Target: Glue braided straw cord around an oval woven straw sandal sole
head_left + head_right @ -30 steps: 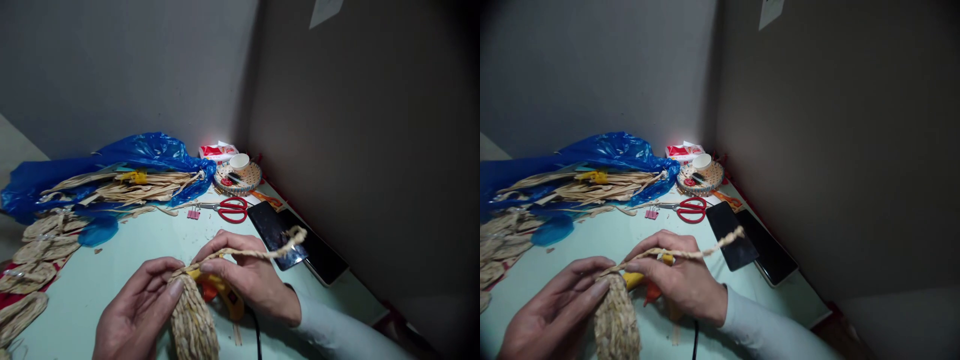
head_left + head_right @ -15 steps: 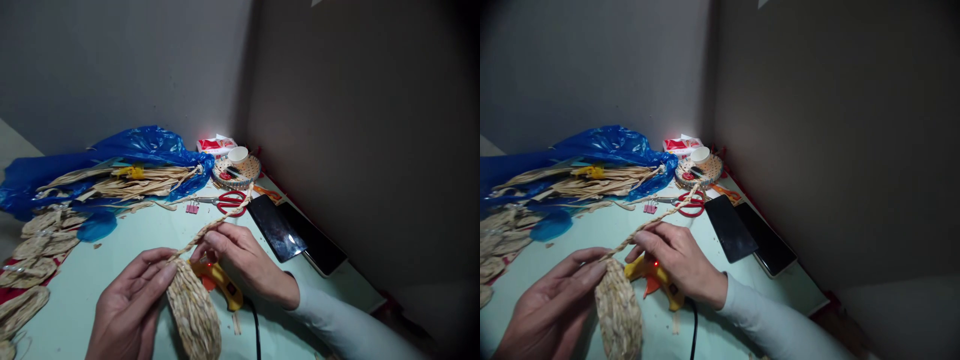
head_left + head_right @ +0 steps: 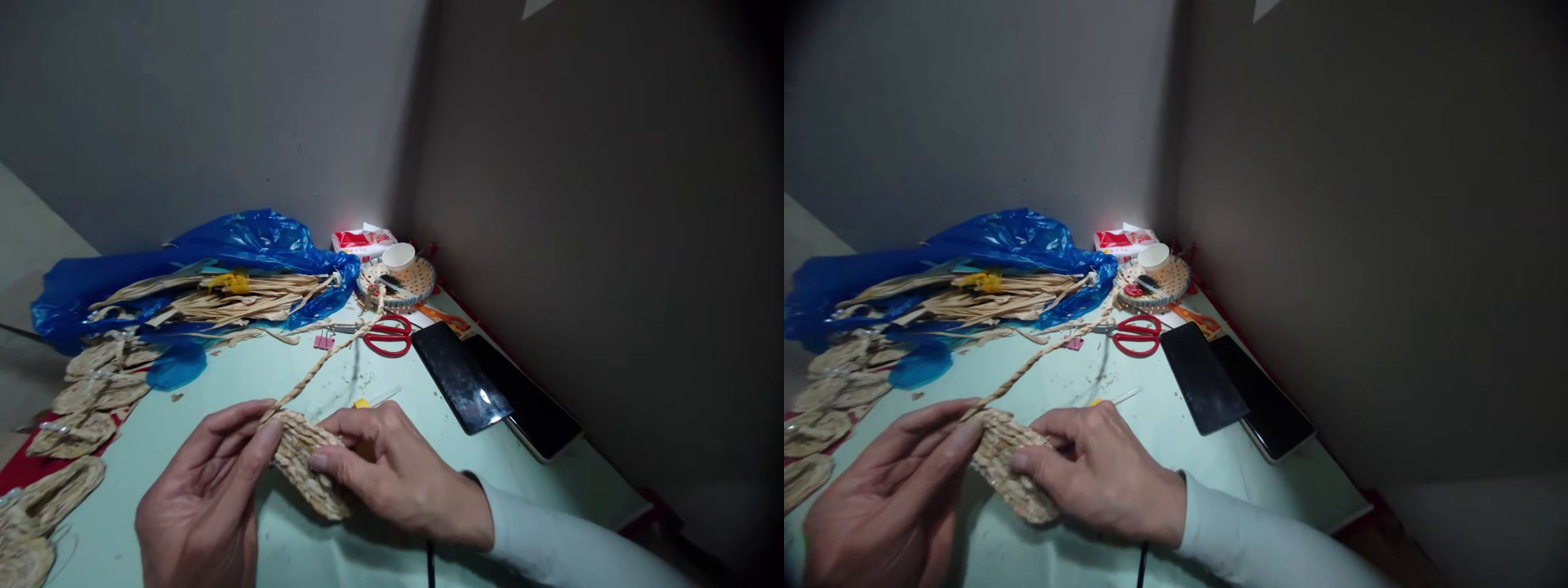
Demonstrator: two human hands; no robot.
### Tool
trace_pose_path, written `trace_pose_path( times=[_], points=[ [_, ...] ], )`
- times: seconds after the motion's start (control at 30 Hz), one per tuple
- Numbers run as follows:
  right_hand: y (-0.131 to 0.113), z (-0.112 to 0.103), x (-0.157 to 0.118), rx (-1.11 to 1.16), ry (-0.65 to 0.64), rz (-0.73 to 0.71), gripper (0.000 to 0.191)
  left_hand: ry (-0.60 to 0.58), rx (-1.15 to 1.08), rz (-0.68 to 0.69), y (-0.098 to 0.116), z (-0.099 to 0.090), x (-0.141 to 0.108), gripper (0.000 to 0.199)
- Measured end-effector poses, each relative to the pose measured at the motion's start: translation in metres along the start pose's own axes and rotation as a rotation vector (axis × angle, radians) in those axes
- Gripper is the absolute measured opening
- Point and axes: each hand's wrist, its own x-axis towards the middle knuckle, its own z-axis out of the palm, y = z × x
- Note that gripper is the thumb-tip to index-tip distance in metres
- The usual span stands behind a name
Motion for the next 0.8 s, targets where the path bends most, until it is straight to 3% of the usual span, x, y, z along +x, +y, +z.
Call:
trace_pose_path(
  times=[0.13,0.3,0.4,0.5,0.6,0.8],
  points=[
    [0.001,0.001,0.0,-0.098,0.08,-0.007,0.023,-0.021,-0.003,0.0,-0.001,0.001,-0.002,0.03],
    [-0.002,-0.008,0.002,-0.109,0.007,-0.087,0.022,-0.032,0.004,0.047,0.003,0.002,0.0,0.028],
    [-0.004,-0.012,0.002,-0.128,0.033,-0.138,0.031,-0.012,-0.057,0.039,0.007,0.004,0.002,0.029],
    [-0.003,-0.013,0.002,-0.207,0.137,-0.246,0.018,0.019,-0.118,0.023,0.012,0.006,0.002,0.03],
    [0.001,-0.012,0.002,-0.338,0.212,-0.398,0.019,0.015,-0.124,0.001,0.013,0.006,0.002,0.033],
    [0.007,-0.011,0.003,-0.62,0.213,-0.57,0.021,-0.037,-0.045,0.052,0.008,0.001,0.005,0.03]
  ],
)
